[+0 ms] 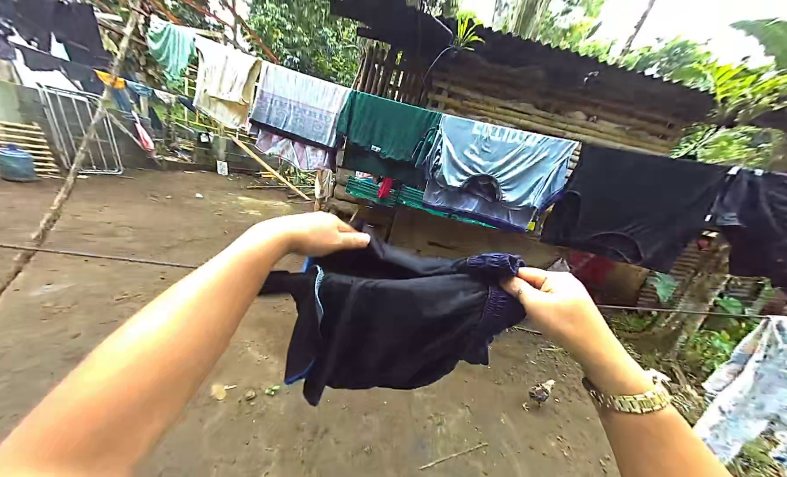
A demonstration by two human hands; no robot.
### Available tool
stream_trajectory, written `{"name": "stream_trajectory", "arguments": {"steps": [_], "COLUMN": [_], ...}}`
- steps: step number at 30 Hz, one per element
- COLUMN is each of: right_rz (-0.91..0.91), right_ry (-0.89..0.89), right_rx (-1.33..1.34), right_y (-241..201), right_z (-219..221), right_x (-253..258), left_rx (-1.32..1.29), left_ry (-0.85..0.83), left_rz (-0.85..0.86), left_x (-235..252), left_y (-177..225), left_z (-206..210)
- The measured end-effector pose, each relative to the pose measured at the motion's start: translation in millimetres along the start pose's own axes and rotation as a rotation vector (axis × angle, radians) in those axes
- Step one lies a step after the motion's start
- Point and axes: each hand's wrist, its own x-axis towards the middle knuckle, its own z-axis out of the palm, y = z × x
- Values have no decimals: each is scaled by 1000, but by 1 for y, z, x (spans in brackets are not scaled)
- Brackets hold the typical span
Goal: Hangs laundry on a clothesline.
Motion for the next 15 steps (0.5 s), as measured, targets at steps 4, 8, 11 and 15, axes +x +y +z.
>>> {"name": "stream_trajectory", "arguments": {"steps": [4, 8, 11, 15], "right_rz": [131, -108, -295, -331], "right_ry": [-200, -103, -112, -103], "right_rx": [-118, -93, 20, 122], "right_y": [-4, 16, 32, 36], "right_z": [-2, 6, 2, -1], "right_x": [6, 4, -4, -18], "left_rx": [-181, -69, -70, -103], "left_ry": [-171, -65, 96, 310], "left_rz": [-27, 69, 135, 199], "left_x": [-38, -73, -86, -94], "left_y": [-5, -26, -35, -39], "left_z": [6, 16, 24, 31]}}
